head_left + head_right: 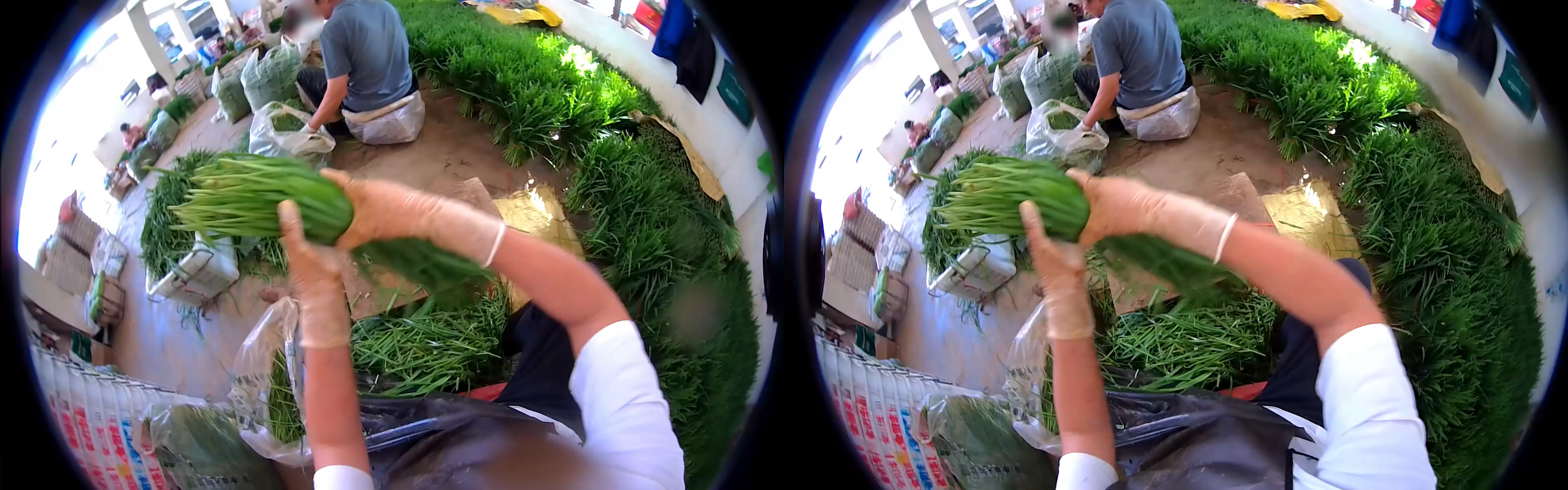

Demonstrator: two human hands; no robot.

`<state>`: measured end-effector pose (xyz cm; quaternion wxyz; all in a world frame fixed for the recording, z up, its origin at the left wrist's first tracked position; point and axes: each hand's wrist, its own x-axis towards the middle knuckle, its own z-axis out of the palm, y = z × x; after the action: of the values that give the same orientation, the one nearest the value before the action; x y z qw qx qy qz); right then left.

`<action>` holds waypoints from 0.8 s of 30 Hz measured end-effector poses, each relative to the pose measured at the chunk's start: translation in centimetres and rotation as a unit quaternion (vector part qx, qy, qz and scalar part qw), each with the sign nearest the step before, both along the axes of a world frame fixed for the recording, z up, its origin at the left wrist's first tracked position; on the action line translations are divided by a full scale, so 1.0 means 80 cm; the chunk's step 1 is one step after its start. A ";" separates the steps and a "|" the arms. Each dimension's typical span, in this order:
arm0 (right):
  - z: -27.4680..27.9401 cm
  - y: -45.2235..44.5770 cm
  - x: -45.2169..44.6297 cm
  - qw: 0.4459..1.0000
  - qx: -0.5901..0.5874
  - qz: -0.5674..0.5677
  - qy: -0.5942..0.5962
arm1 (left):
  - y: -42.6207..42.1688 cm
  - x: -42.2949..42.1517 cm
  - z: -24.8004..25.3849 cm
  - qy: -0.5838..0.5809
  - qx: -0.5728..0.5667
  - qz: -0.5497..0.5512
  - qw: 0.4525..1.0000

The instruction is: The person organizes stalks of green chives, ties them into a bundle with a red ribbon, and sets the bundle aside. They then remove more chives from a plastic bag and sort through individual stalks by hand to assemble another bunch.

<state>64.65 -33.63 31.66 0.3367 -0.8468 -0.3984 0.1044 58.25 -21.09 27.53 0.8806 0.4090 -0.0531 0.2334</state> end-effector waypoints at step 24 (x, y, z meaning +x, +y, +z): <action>-0.056 -0.064 -0.024 0.879 -0.318 -0.129 -0.332 | -0.124 0.045 -0.168 0.011 -0.293 -0.251 0.922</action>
<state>62.70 -38.71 27.16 -0.0925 -0.9372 -0.3192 -0.1056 61.84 -31.02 14.07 0.9914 0.1082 -0.0737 0.0055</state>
